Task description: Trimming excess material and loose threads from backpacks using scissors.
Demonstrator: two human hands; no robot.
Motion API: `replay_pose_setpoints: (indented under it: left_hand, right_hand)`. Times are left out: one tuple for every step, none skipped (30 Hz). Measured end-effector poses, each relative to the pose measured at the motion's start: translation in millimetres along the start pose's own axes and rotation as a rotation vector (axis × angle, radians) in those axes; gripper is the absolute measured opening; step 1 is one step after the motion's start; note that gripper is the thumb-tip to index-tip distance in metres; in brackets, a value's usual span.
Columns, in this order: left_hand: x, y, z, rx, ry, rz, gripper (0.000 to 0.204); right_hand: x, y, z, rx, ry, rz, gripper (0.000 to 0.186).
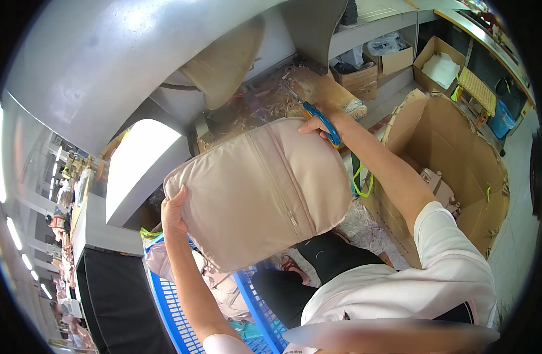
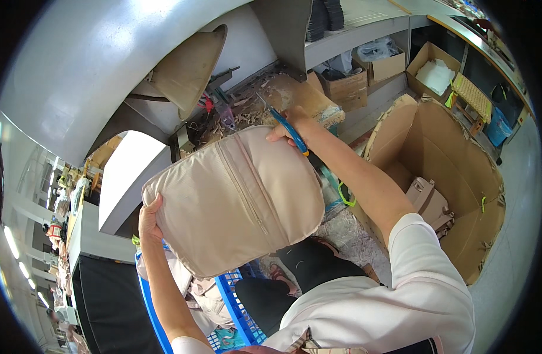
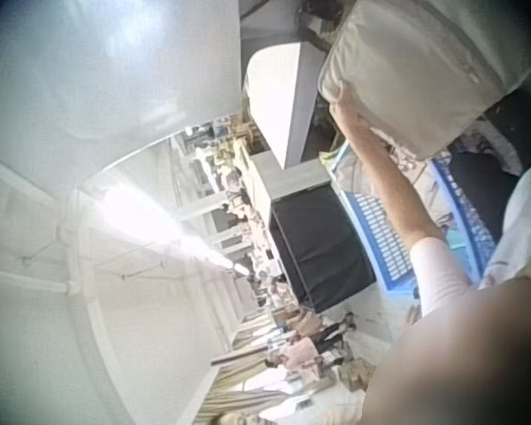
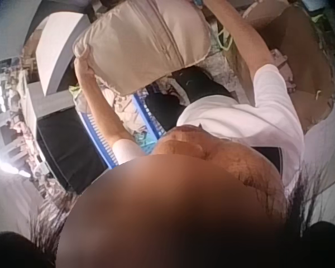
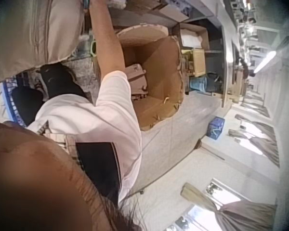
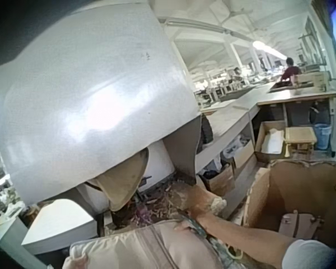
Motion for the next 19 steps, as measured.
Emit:
replay_pose_setpoints:
  left_hand:
    - [0,0,1,-0.005,0.007,0.004,0.026]
    - [1,0,4,-0.054,0.032,0.009,0.026]
    - [1,-1,2,-0.007,0.014,0.004,0.026]
    - [1,-1,3,-0.015,0.02,0.007,0.026]
    - [1,-1,5,-0.056,0.033,0.011,0.026]
    - [2,-2,3,-0.018,0.026,0.008,0.026]
    - [2,-2,4,-0.018,0.018,0.005,0.027]
    - [2,-2,5,-0.048,0.017,0.002,0.027]
    - [2,-3,4,-0.011,0.011,0.001,0.027]
    - [2,-3,5,-0.021,0.023,0.012,0.027]
    - [3,-3,7,-0.05,0.039,0.016,0.027]
    - [3,-3,6,-0.025,0.036,0.023,0.027]
    - [4,-4,6,-0.008,0.014,0.027,0.025]
    - [3,-5,6,-0.005,-0.002,0.024,0.024]
    - [2,-7,3,0.027,-0.001,0.031,0.024]
    - [-1,-10,1,-0.008,-0.01,0.017,0.022]
    - [-5,-13,-2,-0.098,0.007,0.032,0.019]
    - [-12,-21,-9,-0.041,0.015,0.029,0.016]
    - [-12,-30,-26,0.15,-0.441,0.119,0.02]
  right_hand:
    - [0,0,-1,0.017,-0.001,-0.002,0.038]
    - [0,0,0,-0.013,-0.014,-0.004,0.038]
    - [2,0,0,-0.028,0.015,0.021,0.045]
    - [2,0,-1,-0.021,0.055,0.04,0.052]
    - [2,0,0,-0.047,0.047,0.045,0.052]
    - [2,0,0,-0.042,0.046,0.045,0.051]
    - [2,0,-2,-0.017,0.053,0.038,0.051]
    - [3,-1,-1,-0.041,0.046,0.045,0.051]
    - [3,-2,-1,-0.04,0.057,0.046,0.05]
    - [3,-3,-3,-0.016,0.081,0.047,0.049]
    - [4,-3,-2,-0.047,0.07,0.047,0.049]
    - [5,-4,-2,-0.06,0.052,0.025,0.045]
    - [6,-4,-3,-0.044,0.052,0.004,0.041]
    - [8,-4,-3,-0.083,0.038,0.003,0.041]
    - [9,-4,-5,-0.069,0.048,0.004,0.036]
    - [10,-4,-4,-0.062,0.049,-0.035,0.031]
    - [10,-2,-3,-0.009,0.012,-0.091,0.024]
    - [10,-5,-1,-0.031,0.188,0.006,0.022]
    - [-1,-16,37,-0.178,0.169,-0.057,0.022]
Point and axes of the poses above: each hand's wrist, its own y-axis away from the middle knuckle, its own z-axis out of the palm, x = y × z, the point moved 4 cm from there along -y, towards the middle knuckle, and after that the axes turned 3 degrees about y, right-handed, at the moved point
